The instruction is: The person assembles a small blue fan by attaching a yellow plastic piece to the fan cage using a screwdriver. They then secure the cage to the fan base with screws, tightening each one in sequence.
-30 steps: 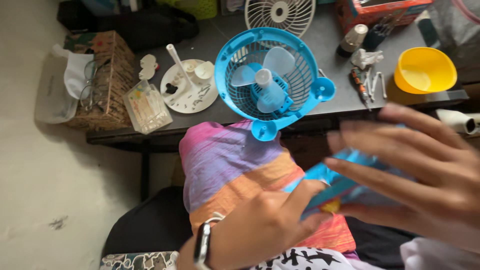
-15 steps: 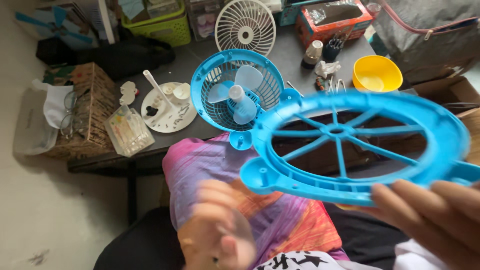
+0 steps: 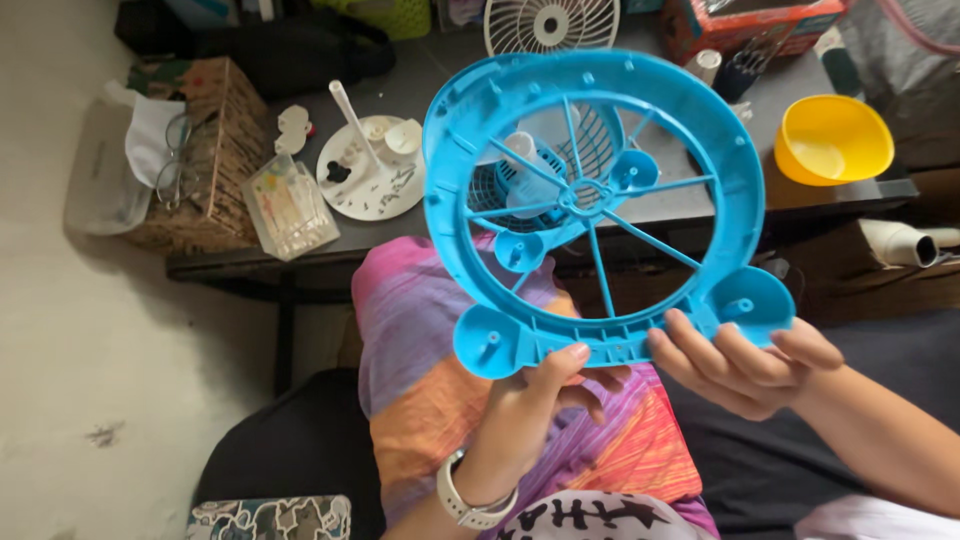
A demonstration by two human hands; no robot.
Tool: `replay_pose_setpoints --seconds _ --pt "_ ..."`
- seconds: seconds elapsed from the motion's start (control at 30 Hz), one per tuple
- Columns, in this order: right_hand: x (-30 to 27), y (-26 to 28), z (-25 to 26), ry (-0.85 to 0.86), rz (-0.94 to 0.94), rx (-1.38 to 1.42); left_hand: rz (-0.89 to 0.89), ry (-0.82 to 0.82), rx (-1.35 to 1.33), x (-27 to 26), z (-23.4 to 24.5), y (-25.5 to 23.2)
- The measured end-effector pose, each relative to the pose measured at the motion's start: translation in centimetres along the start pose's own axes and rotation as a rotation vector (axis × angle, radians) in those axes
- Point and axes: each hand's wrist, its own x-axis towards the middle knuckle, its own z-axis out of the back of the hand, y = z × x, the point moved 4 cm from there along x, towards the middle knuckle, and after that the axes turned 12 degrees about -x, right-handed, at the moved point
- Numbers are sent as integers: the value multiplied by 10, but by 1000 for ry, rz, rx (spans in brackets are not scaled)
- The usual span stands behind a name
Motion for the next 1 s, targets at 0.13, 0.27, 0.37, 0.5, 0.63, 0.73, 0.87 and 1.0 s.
replay_pose_setpoints --seconds 0.13,0.27,0.37,0.5,0.63,0.73,0.87,1.0 --pt "16 16 -7 71 -137 162 -99 -35 53 0 13 -2" --pt "29 31 -11 114 -283 295 -143 -111 46 -1 29 2" --pt "33 41 -16 196 -310 424 -139 -162 51 -2 41 6" --pt "36 53 -25 143 -316 437 -231 -204 192 -5 51 12" --pt "35 57 -28 154 -291 459 -225 -216 210 -6 63 17" --pt "37 54 -27 167 -318 419 -269 -261 290 -7 70 14" --pt "48 59 -19 142 -588 381 -358 -293 318 -10 69 13" --pt "41 90 -15 -35 -1675 1049 -454 -340 420 -12 68 9"
